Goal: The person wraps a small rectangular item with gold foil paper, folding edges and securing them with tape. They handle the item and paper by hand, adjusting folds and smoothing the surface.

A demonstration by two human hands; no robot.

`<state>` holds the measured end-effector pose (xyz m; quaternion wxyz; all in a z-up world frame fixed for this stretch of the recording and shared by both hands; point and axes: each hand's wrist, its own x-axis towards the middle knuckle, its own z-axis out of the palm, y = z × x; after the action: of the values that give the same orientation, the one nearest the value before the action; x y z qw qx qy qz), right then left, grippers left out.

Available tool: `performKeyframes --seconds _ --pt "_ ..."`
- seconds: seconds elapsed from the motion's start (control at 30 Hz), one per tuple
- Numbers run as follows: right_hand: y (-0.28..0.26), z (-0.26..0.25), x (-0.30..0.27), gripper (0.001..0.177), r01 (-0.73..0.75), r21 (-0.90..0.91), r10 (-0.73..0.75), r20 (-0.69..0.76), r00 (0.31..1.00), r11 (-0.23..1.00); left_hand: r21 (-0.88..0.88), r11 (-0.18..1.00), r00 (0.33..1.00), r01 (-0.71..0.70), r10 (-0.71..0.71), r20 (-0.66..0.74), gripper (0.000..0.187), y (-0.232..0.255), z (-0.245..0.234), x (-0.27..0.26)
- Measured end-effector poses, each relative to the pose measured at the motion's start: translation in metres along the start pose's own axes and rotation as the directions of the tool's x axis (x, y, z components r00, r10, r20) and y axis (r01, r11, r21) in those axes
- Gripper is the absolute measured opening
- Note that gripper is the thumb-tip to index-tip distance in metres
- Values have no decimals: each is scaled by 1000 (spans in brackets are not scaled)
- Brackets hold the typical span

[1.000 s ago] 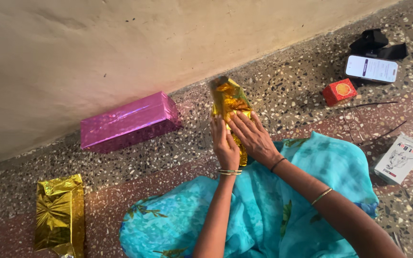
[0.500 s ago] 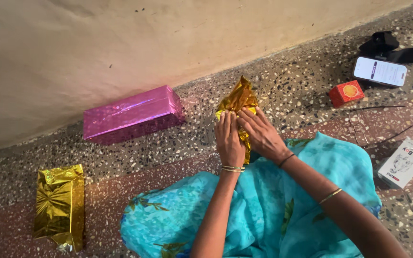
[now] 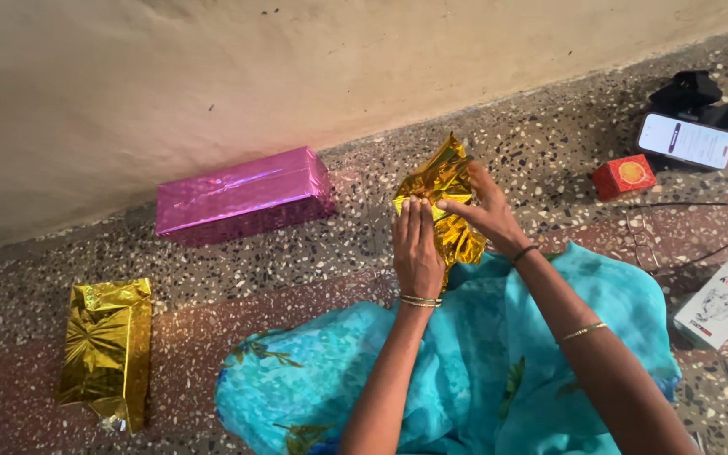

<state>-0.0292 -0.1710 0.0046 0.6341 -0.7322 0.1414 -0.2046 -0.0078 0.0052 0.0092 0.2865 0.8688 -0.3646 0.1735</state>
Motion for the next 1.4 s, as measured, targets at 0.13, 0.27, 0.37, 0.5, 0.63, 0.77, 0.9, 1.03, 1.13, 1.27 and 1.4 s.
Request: performKeyframes --seconds 0.13,0.27,0.37,0.5,0.63,0.77,0.9,1.03,1.13,1.27,1.4 --pt "-16 1 11 85 -125 -291 138 23 990 949 -2 1000 1000 1 -1 10 61 -3 4 -3" --pt "-36 -3 30 87 23 -235 19 177 984 972 -25 1000 1000 10 -10 4 61 -5 6 -3" --pt "-38 -6 38 76 170 -118 -126 312 942 978 -39 999 1000 14 -14 4 60 -5 7 -4" --pt "-28 -6 40 58 165 -72 -131 345 930 984 -62 998 1000 8 -9 -3 61 -7 7 -4" --pt "-21 -8 38 36 140 -127 -93 321 942 982 -74 997 1000 2 -4 -31 59 -10 8 -2" --pt "-30 -13 30 39 486 -275 -336 450 827 829 -76 997 998 10 -15 -58 53 -10 10 0" --pt "-44 -12 15 42 462 -263 -313 456 833 847 -99 995 996 23 -32 -85 48 -9 7 -1" --pt "-46 -18 0 63 593 -254 -405 525 748 764 -47 999 995 3 -8 -102 46 -8 4 2" --pt "-42 -23 -9 58 640 -362 -390 561 730 678 -62 998 994 12 -18 -109 45 -7 2 3" --pt "-35 -28 -17 53 640 -259 -432 552 713 723 -153 988 993 13 -31 -114 38 -10 -1 1" --pt "-30 -30 -23 48 673 -312 -450 550 703 671 -170 985 989 21 -45 -138 35 -14 3 0"
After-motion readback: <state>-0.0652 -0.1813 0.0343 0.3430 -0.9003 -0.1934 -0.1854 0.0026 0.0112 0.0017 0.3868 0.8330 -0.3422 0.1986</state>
